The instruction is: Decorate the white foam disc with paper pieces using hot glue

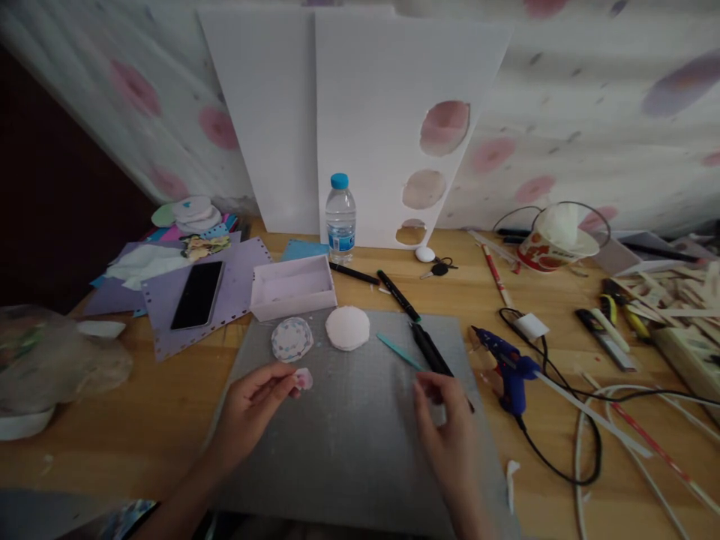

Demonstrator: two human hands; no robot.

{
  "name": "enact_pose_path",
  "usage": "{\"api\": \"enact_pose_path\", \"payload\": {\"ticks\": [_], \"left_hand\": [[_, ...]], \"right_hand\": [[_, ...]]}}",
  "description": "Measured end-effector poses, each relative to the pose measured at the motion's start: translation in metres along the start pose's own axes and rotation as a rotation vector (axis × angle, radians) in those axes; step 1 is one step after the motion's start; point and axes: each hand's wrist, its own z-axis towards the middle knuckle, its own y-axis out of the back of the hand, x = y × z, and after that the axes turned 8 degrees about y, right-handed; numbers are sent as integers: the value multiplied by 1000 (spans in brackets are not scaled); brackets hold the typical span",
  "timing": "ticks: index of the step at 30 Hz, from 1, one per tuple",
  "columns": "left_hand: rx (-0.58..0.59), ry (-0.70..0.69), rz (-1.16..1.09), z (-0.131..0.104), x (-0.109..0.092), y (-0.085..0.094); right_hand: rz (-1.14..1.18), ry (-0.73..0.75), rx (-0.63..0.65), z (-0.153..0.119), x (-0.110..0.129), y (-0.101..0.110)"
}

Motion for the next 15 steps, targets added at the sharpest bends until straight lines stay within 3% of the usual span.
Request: {"api": "enact_pose_path", "payload": {"ticks": [4,6,10,15], "left_hand": [[94,-16,5,-7,-7,-11],[147,-9,11,-11,-9,-16],[183,0,77,-14,-7,-16],[210,65,135,-19,3,-15]], "right_hand": [[492,-63,427,-16,52,-20],[647,-80,554,-20,71,-35],[772,-239,510,-22,81,-57],[937,-419,469,-23,79,-66]]}}
